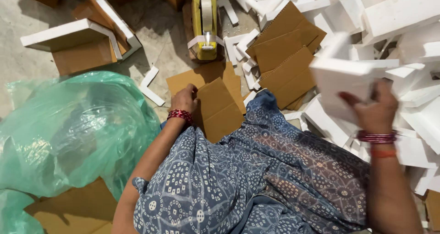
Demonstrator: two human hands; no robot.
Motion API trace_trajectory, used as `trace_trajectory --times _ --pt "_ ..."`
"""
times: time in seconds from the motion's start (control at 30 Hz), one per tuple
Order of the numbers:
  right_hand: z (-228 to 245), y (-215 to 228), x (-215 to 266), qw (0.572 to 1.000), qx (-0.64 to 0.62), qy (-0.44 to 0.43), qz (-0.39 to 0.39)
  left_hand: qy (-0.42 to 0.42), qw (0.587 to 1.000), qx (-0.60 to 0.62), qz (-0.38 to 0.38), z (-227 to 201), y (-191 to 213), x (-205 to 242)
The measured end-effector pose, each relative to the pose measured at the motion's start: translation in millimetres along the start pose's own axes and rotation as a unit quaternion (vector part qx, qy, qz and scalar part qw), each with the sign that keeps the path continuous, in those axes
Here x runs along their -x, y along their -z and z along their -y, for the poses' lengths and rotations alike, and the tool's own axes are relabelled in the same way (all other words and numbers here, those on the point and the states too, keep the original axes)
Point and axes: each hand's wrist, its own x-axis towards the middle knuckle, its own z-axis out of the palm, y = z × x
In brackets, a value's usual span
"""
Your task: The person sits on the floor and assembles small cardboard boxes by inserting white foam inserts into the cardboard frames and securing them with a tape dispenser. The person repeatedly picks up cardboard pieces and foam inserts, aligns them, and tapes them together.
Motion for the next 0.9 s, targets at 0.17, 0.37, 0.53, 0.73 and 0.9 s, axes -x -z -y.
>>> trace_trajectory --times 0.17,0.37,0.53,0.73,0.9 --pt "93 -98 54 0.944 -0.021 0.317 0.083 -0.070 0.988 0.042 0.130 21 -2 -13" --pt "116 -146 70 0.864 0.082 0.255 0.426 -0.079 0.947 0.037 0.310 7 34 -1" --pt "108 -134 47 0.932 0.047 0.312 0.178 -0.031 0.966 0.019 0.256 -15 51 1" --pt "127 -160 -2 0.892 0.206 0.277 0.294 -0.193 0.972 -0.069 0.118 -76 66 -25" --pt "93 -179 -10 0.865 0.246 0.130 0.418 -0.177 0.977 -0.018 0.114 -86 101 -24"
